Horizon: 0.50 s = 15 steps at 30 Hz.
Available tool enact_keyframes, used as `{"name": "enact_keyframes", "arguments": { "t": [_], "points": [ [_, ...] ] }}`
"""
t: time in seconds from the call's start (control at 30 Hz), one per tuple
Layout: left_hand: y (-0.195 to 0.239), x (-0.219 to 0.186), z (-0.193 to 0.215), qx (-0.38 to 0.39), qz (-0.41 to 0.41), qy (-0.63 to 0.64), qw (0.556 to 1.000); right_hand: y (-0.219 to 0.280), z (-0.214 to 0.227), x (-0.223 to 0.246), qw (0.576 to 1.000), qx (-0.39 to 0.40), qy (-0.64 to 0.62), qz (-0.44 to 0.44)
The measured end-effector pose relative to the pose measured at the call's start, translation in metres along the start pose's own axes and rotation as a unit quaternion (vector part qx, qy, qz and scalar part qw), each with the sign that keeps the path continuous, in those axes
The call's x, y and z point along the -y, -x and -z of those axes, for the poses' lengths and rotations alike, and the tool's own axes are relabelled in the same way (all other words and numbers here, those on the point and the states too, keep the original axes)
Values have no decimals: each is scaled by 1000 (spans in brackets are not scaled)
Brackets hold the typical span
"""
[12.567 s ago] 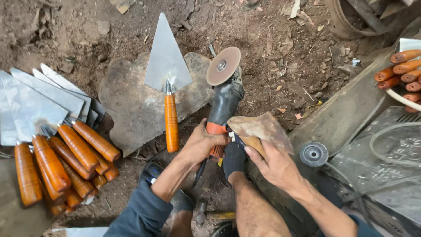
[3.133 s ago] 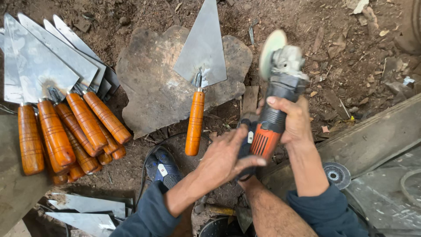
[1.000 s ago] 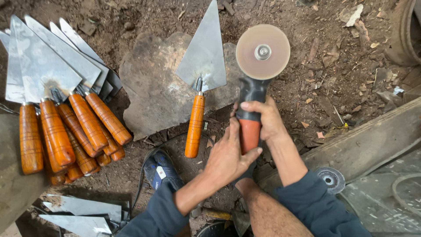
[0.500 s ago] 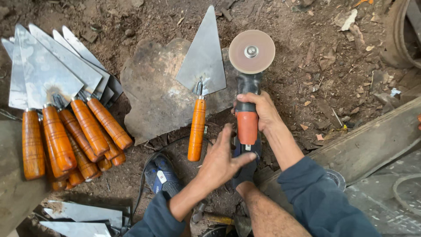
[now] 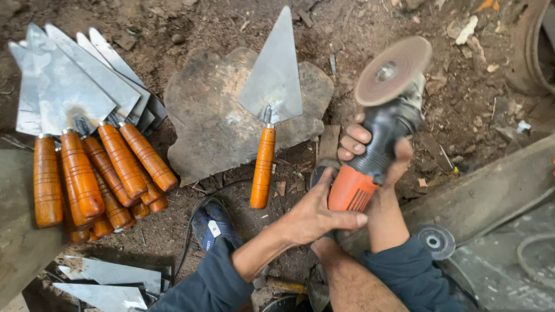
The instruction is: The person uses an angle grinder to smooth and sharpen the edges of metal trowels. They hold each trowel by its wooden handle and grind the metal blade against a flat surface, producing sparks. The person processes multiple trowels one at a time, placing finished ones aside.
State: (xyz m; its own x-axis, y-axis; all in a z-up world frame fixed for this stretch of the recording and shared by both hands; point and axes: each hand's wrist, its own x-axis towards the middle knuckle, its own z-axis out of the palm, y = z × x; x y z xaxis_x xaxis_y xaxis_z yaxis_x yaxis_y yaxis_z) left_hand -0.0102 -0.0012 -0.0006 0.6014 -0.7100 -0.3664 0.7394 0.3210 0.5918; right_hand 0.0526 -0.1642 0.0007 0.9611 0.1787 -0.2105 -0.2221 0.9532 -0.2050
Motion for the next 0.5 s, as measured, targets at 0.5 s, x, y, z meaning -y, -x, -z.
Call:
{"name": "enact_keyframes", "arguments": {
  "t": [0.5],
  "points": [
    [20, -61, 11, -27, -159, -527, 834, 2, 20, 19, 975, -154, 154, -53]
  ]
}}
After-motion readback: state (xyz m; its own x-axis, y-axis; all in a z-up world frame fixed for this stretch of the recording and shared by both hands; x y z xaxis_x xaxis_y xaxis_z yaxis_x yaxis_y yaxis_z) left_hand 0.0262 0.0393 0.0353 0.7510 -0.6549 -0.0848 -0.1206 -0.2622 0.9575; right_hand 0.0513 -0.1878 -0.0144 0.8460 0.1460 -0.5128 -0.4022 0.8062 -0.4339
